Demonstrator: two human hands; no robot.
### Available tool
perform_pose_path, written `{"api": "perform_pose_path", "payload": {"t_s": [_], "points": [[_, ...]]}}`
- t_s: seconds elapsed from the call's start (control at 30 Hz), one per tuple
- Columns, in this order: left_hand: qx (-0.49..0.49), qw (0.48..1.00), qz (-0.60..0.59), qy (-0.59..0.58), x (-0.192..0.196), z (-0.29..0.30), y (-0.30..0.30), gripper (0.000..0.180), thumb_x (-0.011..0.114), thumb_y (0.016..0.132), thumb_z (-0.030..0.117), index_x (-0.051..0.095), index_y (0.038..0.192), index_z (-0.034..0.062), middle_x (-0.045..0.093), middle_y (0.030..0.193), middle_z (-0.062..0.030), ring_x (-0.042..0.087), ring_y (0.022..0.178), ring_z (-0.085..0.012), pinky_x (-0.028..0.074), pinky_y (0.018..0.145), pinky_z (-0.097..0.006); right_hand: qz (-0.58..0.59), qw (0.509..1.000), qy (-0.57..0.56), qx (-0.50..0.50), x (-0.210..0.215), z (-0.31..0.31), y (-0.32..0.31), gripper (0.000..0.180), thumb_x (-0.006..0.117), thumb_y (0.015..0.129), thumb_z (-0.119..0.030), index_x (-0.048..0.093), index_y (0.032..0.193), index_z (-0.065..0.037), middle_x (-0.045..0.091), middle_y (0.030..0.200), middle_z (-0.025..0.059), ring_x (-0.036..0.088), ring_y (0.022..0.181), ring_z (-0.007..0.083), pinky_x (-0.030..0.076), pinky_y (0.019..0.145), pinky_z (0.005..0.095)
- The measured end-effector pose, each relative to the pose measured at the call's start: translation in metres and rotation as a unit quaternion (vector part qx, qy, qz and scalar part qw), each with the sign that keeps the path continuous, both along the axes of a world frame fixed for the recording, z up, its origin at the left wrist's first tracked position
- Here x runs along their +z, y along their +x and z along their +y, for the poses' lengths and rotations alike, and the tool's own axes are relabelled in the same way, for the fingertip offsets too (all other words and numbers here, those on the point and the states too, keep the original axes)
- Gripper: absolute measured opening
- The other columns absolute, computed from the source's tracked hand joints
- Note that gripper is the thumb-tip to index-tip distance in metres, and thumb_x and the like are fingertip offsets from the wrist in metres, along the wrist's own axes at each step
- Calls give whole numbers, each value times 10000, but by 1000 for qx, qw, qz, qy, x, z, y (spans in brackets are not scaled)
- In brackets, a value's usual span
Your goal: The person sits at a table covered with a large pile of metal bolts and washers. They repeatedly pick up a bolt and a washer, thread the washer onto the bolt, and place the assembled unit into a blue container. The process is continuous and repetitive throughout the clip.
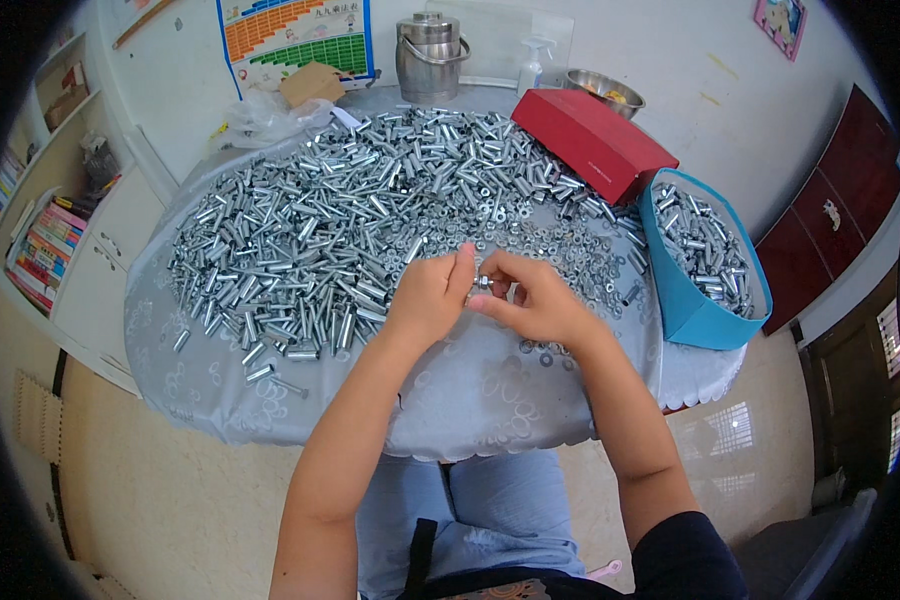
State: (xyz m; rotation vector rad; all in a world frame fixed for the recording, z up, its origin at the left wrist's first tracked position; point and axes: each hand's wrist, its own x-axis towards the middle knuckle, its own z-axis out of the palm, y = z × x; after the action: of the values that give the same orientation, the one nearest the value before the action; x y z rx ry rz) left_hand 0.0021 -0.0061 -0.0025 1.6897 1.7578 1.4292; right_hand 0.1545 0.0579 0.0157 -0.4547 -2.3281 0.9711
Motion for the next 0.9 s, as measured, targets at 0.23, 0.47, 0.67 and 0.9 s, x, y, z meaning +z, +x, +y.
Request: {"api": "perform_pose_path", "payload": {"t_s": [0.23,0.47,0.67,0.9], "points": [[5,994,72,81,-6,4,0,395,449,909,244,546,620,-9,535,544,-179,525,508,-355,394,481,-416,28,999,17,4,-7,1,-2,270,559,862,-249,537,778,6,469,616,90,451,560,166,386,537,306],[40,968,181,172,-6,1,-1,335,467,894,186,538,610,22,529,537,-150,525,475,-318,392,437,-396,11,933,-357,50,-16,3,-8,479,423,930,-388,441,593,-49,384,514,4,372,478,99,299,446,254],[51,982,130,126,-8,5,0,376,427,914,221,541,621,15,519,530,-171,510,478,-348,377,448,-421,35,955,-293,-3,-21,3,-10,446,442,921,-381,482,633,-43,426,552,3,394,503,102,323,467,251],[40,992,74,93,-9,6,-3,408,417,920,243,530,619,-8,515,536,-198,498,486,-377,362,458,-438,25,999,-40,3,-11,1,-6,315,435,932,-278,503,784,-8,500,636,58,456,586,153,383,551,312]]}}
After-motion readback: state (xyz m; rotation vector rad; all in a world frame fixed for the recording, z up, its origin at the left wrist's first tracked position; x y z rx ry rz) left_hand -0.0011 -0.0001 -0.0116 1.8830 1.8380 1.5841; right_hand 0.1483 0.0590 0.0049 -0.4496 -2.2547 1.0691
